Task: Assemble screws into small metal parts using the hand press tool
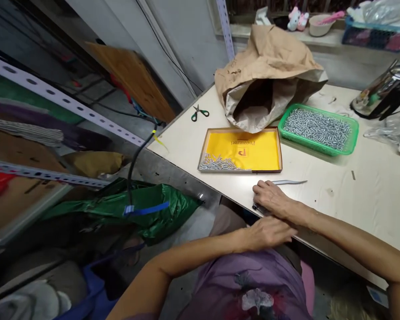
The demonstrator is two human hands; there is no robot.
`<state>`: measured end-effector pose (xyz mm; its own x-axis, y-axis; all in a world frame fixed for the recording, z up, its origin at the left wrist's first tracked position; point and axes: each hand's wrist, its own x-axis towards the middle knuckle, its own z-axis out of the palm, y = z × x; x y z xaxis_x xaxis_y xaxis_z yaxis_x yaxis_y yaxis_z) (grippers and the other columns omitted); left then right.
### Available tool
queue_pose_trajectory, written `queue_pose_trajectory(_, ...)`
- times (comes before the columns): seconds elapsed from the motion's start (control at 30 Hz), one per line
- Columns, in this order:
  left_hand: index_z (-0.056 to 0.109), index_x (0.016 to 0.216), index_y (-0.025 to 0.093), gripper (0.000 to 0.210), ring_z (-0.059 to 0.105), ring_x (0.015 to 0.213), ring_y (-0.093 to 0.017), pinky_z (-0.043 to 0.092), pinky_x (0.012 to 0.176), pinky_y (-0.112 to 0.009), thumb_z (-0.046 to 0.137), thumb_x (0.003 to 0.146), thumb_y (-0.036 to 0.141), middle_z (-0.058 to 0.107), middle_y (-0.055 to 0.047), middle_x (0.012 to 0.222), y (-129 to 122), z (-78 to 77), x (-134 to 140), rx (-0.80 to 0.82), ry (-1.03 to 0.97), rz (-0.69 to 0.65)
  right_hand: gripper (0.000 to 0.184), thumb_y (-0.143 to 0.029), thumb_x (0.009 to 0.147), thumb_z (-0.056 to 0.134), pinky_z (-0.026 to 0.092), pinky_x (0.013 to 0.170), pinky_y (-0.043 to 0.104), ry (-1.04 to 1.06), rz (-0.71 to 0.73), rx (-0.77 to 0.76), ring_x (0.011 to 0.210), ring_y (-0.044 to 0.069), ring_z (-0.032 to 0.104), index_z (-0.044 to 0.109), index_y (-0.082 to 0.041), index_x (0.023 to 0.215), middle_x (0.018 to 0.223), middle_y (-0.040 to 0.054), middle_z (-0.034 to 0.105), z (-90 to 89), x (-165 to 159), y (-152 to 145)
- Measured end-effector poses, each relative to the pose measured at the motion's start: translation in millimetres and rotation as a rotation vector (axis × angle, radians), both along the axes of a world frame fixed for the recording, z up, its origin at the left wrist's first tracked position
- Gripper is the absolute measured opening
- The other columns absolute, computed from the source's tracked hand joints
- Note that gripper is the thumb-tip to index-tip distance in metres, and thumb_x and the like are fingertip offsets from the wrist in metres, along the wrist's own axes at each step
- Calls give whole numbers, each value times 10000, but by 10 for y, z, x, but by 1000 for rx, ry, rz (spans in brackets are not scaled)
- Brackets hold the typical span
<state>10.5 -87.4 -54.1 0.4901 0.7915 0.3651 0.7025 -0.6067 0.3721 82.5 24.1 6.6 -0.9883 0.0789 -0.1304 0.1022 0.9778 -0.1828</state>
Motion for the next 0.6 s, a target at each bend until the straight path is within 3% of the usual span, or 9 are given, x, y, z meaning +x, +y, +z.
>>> queue_pose_trajectory(0.1,660,1165,297,279,641,995,-210,577,855,-396,478,955,273,702,-70,999,-131,88,-329,54,-3,39,112,-121,856,592,363,707,346,13,26,37,853,220,503,644,-166,768,832,82,630,-154,-91,42)
queue_pose_trajectory(0.2,655,1156,223,304,624,957,-196,557,863,-385,407,981,217,684,-77,943,-37,244,-864,114,8,143,141,-130,895,531,416,683,323,201,-59,-74,775,191,536,615,-171,791,777,65,630,-176,-106,78)
queue_pose_trajectory(0.23,655,1146,189,318,611,935,-192,546,856,-375,382,984,179,676,-85,934,53,303,-1059,131,34,264,149,-147,917,499,436,669,314,295,-108,-133,750,179,548,610,-175,820,785,62,634,-127,-97,98)
queue_pose_trajectory(0.3,668,1113,164,311,575,916,-199,523,833,-360,386,983,156,664,-100,953,286,417,-1413,93,150,496,160,-189,949,449,474,646,309,503,-232,-212,722,167,574,601,-188,898,822,57,646,69,-54,178)
queue_pose_trajectory(0.37,692,1043,157,271,543,928,-218,504,803,-349,430,974,173,647,-107,947,532,508,-1671,-54,307,576,155,-249,963,442,508,642,336,700,-380,-187,728,176,598,595,-222,959,856,48,652,358,26,338)
queue_pose_trajectory(0.43,706,990,153,247,520,955,-231,486,777,-334,462,963,178,627,-114,957,737,572,-1812,-201,450,547,131,-311,956,470,535,661,384,836,-544,-37,730,198,604,596,-276,956,863,38,646,662,142,567)
queue_pose_trajectory(0.5,708,986,152,236,503,978,-233,474,765,-321,475,957,172,608,-117,979,884,610,-1858,-287,545,476,183,-372,972,421,545,749,453,832,-712,111,783,228,609,598,-324,970,900,48,627,891,281,814)
queue_pose_trajectory(0.6,704,979,132,220,492,991,-235,471,756,-310,489,950,166,595,-124,973,1010,645,-1843,-330,617,373,350,-519,970,323,528,799,544,689,-841,227,834,280,616,594,-342,1104,1064,98,576,991,485,1040)
